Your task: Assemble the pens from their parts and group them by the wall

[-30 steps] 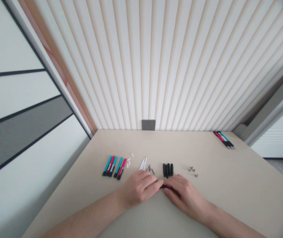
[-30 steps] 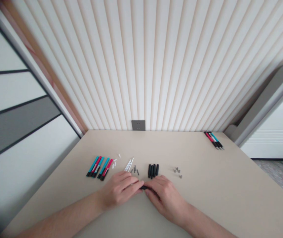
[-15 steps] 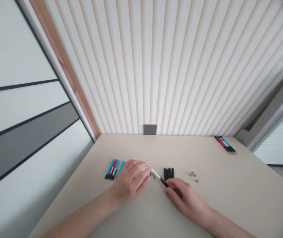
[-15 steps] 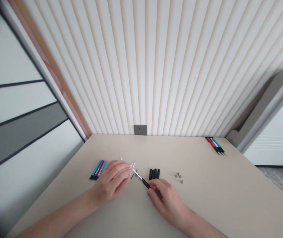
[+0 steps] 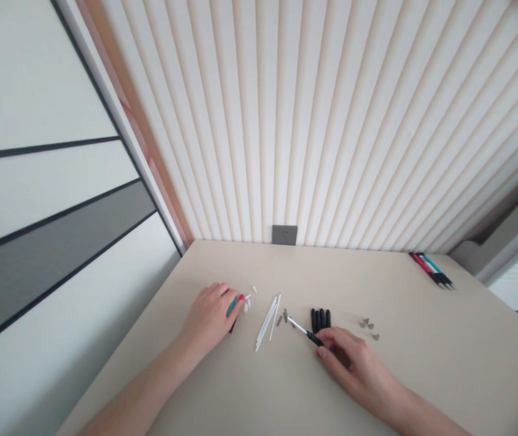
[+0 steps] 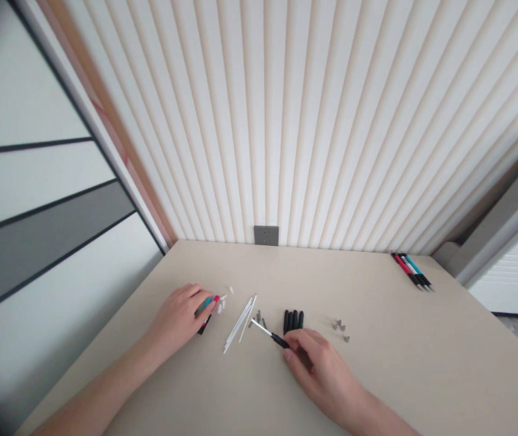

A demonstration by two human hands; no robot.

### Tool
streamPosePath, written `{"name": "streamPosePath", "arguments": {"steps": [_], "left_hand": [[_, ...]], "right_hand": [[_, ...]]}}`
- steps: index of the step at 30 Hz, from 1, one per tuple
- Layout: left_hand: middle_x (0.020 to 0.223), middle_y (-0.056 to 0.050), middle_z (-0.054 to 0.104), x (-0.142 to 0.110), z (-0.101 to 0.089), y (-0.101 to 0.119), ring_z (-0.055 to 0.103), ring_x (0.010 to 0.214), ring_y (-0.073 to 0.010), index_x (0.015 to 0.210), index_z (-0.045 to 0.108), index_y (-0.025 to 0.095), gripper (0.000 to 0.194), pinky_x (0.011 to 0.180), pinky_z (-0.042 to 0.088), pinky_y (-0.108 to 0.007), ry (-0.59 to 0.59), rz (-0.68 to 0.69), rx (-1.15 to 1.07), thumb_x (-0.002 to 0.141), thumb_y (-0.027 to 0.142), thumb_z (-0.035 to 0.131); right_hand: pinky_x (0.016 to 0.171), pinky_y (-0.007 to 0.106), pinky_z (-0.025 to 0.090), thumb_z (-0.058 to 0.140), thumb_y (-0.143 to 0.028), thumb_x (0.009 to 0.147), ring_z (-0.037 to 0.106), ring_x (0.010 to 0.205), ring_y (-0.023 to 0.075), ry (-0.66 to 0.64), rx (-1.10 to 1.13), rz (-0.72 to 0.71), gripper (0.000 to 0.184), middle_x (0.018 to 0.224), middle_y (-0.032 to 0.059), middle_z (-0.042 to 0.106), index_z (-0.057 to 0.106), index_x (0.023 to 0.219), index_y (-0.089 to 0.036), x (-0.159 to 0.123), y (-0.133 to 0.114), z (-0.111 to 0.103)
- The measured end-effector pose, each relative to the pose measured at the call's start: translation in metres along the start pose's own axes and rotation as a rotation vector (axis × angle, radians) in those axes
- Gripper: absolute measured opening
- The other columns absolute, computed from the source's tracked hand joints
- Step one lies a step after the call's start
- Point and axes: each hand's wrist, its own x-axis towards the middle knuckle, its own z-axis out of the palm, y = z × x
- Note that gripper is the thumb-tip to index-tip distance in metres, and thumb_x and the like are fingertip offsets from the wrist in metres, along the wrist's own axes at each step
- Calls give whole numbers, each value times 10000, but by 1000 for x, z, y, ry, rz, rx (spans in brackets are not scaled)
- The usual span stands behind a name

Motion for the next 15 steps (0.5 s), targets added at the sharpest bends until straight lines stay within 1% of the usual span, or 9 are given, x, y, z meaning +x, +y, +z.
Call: {"name": "streamPosePath", "arguments": {"steps": [5,10,15], "left_hand": [[854,-60,650,-3,5,6,594,854,-230,930,684,190,246,790,423,-362,-34,6,23,980,297,469],[899,-64,626,-4,9,9,589,863,-232,997,671,189,216,791,439,-360,-56,12,9,973,281,477],[941,-69,615,-5,12,10,583,885,-242,1117,638,201,241,817,448,-380,-66,22,-5,982,236,441]], "right_hand": [[736,316,490,442,-312,987,610,819,186,-22,-46,-52,203,905,51,642,609,1060,-222,0,0,-1],[848,360,491,471,-259,976,594,938,209,-55,-143,-163,178,995,67,639,631,1052,-240,0,3,-3],[841,377,508,478,-237,969,590,947,222,-75,-240,-177,214,1013,76,622,652,1091,-258,0,6,-5]]}}
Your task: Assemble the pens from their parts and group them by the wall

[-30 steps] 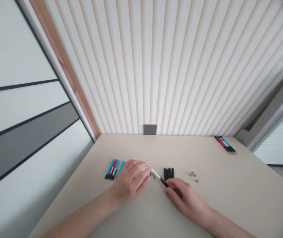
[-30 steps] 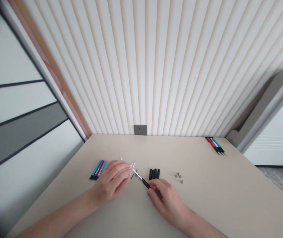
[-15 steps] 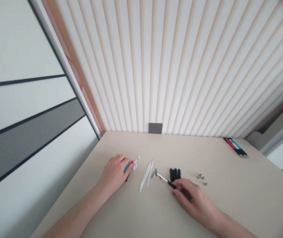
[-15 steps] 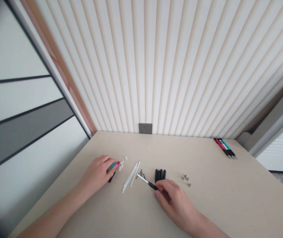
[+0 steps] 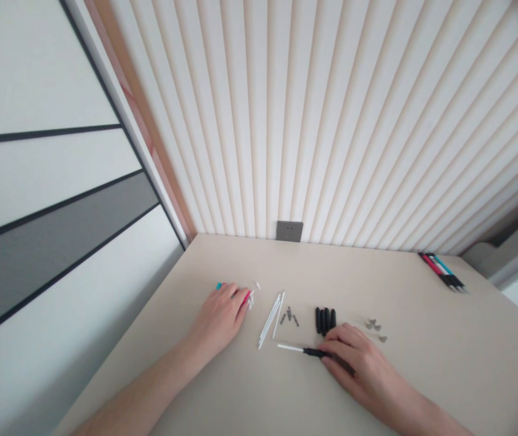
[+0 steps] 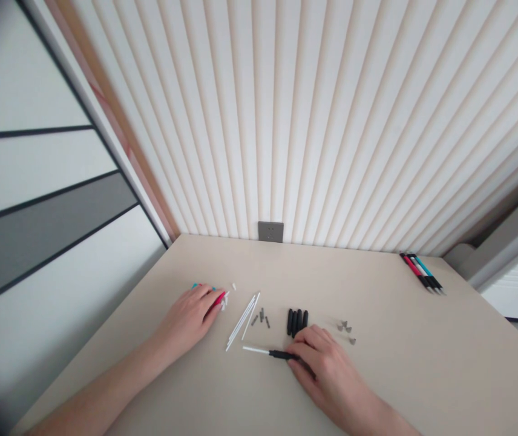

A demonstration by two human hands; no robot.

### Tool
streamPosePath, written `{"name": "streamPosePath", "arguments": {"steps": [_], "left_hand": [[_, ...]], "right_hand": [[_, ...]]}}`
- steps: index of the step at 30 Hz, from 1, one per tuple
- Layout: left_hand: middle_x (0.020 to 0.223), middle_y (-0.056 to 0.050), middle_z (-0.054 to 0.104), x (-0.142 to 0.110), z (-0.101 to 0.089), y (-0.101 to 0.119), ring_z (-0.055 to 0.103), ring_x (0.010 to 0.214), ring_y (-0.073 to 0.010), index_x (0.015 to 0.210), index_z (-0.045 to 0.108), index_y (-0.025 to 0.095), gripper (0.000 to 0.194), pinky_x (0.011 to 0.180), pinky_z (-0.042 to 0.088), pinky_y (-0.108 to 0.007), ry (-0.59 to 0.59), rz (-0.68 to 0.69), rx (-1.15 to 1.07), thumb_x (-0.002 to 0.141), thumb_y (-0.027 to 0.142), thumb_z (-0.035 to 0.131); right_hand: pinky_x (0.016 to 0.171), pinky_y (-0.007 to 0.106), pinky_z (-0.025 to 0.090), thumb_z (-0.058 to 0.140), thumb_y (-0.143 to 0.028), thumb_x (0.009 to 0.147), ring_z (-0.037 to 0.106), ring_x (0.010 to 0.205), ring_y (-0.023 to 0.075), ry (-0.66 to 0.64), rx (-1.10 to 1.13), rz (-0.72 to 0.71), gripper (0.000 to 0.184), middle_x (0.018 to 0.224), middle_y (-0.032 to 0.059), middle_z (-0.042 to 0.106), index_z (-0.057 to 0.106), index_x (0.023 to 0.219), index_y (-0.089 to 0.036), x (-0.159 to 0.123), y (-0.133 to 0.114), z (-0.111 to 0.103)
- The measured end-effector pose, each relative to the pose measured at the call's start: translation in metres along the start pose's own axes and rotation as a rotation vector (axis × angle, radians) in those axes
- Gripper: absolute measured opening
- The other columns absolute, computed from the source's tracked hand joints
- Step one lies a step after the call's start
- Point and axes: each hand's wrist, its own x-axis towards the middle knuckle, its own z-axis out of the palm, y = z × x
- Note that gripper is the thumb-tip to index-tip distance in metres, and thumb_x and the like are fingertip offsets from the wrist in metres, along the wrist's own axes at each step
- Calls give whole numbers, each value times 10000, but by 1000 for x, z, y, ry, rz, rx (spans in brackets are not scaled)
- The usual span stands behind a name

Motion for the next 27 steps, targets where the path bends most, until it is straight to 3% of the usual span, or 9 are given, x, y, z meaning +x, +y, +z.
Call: {"name": "streamPosePath", "arguments": {"steps": [4,8,17,20,23,27], "left_hand": [[970,-73,618,0,1,0,587,878,-239,1239,591,215,336,815,455,-377,-24,10,-18,951,140,436],[1000,-72,616,0,1,1,590,900,-238,1183,627,230,373,840,453,-375,-44,7,-26,891,67,462],[990,-69,620,1,0,2,600,899,-228,1097,644,222,273,829,457,-363,-45,-29,-41,962,156,416],[984,-79,628,2,1,0,608,903,-234,1109,639,200,268,830,463,-369,-39,-28,-37,972,175,410],[976,-90,645,3,2,-1,616,906,-237,1139,631,179,274,835,466,-374,-20,-32,-22,977,175,409],[971,-102,666,3,4,-3,627,906,-241,1153,635,163,281,826,470,-381,16,-41,-2,983,185,413]], "right_hand": [[852,383,510,479,-202,957,589,953,223,-1,-26,-22,228,1015,81,614,649,1102,-251,-1,-1,-1],[850,380,509,484,-192,953,590,948,220,-7,-39,-31,242,1015,78,611,636,1131,-251,-1,-1,-1],[823,360,488,446,-218,983,588,916,208,65,-52,-50,221,997,76,631,644,1082,-234,8,-11,-7],[816,355,468,440,-216,990,581,868,198,65,-134,-85,226,925,57,648,663,1027,-227,37,-25,-10],[862,346,446,474,-210,980,577,916,204,68,-213,-110,213,933,54,668,673,1055,-223,86,-39,-6],[860,339,426,478,-261,985,590,960,224,36,-318,-20,240,948,86,683,711,965,-207,149,-49,11]]}}
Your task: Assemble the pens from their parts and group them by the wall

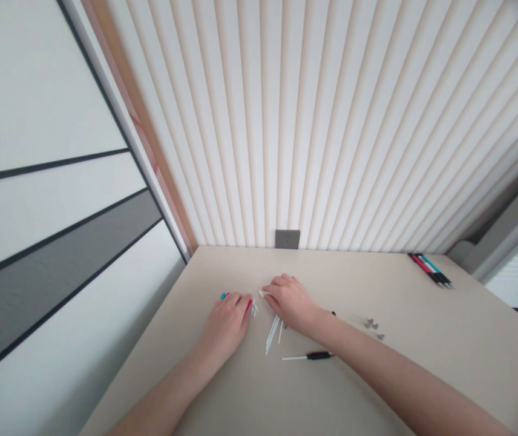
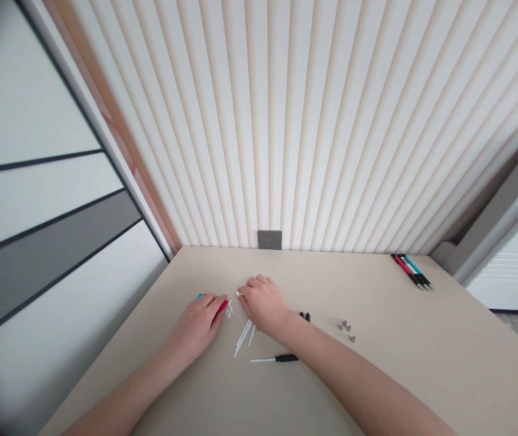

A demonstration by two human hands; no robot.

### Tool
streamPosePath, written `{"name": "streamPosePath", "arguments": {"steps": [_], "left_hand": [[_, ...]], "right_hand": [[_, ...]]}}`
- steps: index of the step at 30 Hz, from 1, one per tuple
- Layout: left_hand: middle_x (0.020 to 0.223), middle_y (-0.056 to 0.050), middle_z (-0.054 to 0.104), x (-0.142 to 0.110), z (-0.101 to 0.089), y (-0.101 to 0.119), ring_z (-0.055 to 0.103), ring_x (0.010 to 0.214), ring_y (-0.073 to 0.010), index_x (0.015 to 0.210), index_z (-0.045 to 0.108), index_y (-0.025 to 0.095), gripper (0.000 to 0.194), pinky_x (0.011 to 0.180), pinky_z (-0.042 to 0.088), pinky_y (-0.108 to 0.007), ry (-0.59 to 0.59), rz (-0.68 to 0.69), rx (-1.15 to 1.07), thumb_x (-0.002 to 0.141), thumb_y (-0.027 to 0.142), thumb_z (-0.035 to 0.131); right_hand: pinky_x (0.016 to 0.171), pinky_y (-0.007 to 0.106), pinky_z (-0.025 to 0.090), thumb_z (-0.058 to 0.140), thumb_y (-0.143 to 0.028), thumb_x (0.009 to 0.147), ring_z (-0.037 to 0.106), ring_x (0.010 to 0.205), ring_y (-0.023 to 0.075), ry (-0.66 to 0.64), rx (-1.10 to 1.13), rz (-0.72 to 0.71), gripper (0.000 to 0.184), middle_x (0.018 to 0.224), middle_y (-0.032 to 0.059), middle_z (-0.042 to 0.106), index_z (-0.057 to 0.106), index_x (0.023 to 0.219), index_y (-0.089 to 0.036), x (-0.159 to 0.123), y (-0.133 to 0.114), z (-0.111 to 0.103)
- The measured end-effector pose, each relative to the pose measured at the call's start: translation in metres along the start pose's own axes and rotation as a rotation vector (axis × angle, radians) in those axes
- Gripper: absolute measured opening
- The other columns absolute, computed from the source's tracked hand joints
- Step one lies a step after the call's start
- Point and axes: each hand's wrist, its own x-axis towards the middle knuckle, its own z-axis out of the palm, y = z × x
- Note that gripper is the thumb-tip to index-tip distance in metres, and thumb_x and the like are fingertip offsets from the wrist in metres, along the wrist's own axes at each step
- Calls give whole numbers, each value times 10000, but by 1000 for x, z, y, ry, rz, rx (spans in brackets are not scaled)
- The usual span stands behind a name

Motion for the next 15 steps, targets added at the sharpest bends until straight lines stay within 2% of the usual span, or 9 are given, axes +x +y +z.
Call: {"name": "streamPosePath", "arguments": {"steps": [3,7,12,15], "left_hand": [[946,-106,674,0,3,-2,632,883,-245,1090,661,153,254,810,480,-381,25,-22,-23,970,199,442],[917,-100,677,0,6,-4,633,866,-238,987,681,155,226,809,490,-373,66,-62,-160,948,175,459],[1029,-99,675,2,-2,-2,623,977,-226,1082,661,160,232,872,486,-366,219,-146,-629,950,221,480],[948,-78,683,1,-12,3,646,833,-182,1150,620,146,293,733,508,-302,177,-173,-922,992,307,434]], "right_hand": [[849,330,427,516,-276,964,608,959,228,-66,3,65,229,948,91,688,725,918,-198,24,-4,17],[874,323,423,506,-217,958,615,983,221,-62,17,84,233,960,94,694,734,922,-188,29,-2,31],[881,308,434,537,-180,931,625,964,204,-4,88,82,184,963,72,714,717,965,-187,17,4,24],[821,288,463,565,-187,908,634,868,180,129,329,100,145,915,52,718,705,946,-184,-5,7,14]]}}
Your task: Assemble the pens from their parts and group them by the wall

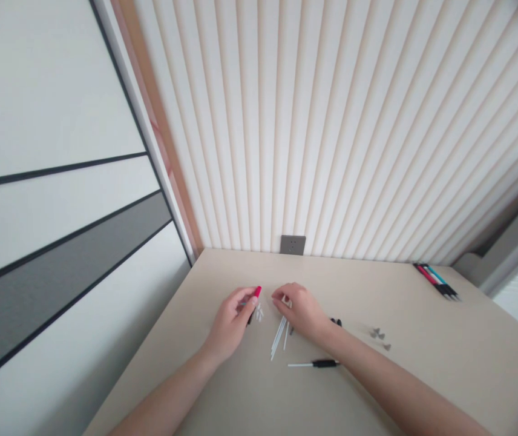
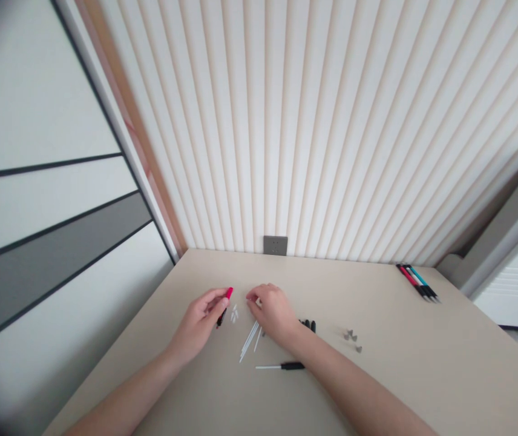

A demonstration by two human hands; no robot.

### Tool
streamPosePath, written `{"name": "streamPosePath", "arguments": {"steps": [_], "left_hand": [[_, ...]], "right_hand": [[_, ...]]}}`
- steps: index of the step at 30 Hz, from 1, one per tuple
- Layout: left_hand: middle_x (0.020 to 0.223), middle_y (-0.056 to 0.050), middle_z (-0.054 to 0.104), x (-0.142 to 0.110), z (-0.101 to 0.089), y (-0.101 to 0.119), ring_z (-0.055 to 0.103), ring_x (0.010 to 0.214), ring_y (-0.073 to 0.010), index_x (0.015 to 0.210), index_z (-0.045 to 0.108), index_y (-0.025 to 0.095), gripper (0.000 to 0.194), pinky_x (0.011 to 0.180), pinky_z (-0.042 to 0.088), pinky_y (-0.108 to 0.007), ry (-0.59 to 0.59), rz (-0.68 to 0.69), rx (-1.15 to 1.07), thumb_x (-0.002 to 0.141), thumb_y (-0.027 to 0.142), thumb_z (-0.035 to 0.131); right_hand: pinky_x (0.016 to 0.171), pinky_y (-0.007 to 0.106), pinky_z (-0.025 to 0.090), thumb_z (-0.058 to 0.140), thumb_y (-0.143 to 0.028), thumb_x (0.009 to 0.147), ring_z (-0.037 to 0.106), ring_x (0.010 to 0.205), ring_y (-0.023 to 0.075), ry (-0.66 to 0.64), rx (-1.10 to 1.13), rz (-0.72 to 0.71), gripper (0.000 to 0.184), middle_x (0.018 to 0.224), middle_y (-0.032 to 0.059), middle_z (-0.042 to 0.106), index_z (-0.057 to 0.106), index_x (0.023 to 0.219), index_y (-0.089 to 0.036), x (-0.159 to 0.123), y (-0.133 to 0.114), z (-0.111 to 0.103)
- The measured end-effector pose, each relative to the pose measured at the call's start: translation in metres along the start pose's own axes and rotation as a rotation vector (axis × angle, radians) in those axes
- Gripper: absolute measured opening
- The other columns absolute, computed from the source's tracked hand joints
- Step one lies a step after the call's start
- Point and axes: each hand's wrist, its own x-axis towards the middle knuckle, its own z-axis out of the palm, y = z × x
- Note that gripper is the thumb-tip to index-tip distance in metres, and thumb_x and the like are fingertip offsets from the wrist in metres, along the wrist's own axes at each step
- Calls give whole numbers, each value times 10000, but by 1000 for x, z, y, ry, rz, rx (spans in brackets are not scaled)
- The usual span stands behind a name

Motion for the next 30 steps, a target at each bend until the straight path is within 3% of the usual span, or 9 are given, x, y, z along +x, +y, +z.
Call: {"name": "streamPosePath", "arguments": {"steps": [3,7,10,15,20,23,30], "left_hand": [[932,-70,661,-4,0,10,628,816,-168,1147,626,169,285,731,494,-290,-70,182,97,1011,288,406],[935,-62,650,-10,3,19,598,875,-196,1102,655,225,259,805,439,-342,-233,659,689,1006,177,419],[953,-69,653,-12,7,23,590,894,-207,1103,630,204,253,820,420,-365,-310,799,927,1005,134,407],[937,-70,656,-12,12,24,593,913,-214,1122,621,198,262,860,430,-387,-361,787,947,998,113,406],[992,-76,662,-17,18,20,612,928,-202,1163,633,203,273,871,475,-365,-295,695,600,997,138,425],[1021,-77,664,-24,25,18,623,946,-189,1157,635,204,251,867,503,-326,-286,598,380,1001,183,441],[1009,-88,675,-32,34,21,631,940,-198,1152,642,209,258,847,519,-312,-353,583,283,1000,198,433]], "right_hand": [[740,277,474,598,-252,888,628,771,166,112,237,65,118,841,32,714,696,883,-187,-35,2,-13],[682,273,477,565,-339,900,606,718,166,138,311,182,195,761,23,682,682,863,-186,-86,10,-19],[641,268,481,539,-341,908,592,693,168,143,319,218,210,743,28,666,666,854,-183,-110,17,-17],[742,302,517,516,-321,934,635,809,196,149,319,149,220,861,62,698,700,913,-202,-116,16,-17],[679,266,541,557,-354,926,661,851,199,155,419,189,206,905,57,716,715,922,-221,-119,9,-17],[751,283,542,586,-335,917,659,862,194,220,453,130,170,909,61,711,701,887,-214,-122,6,-16],[760,308,544,610,-305,916,651,829,190,242,450,10,129,861,62,699,693,877,-214,-122,2,-13]]}}
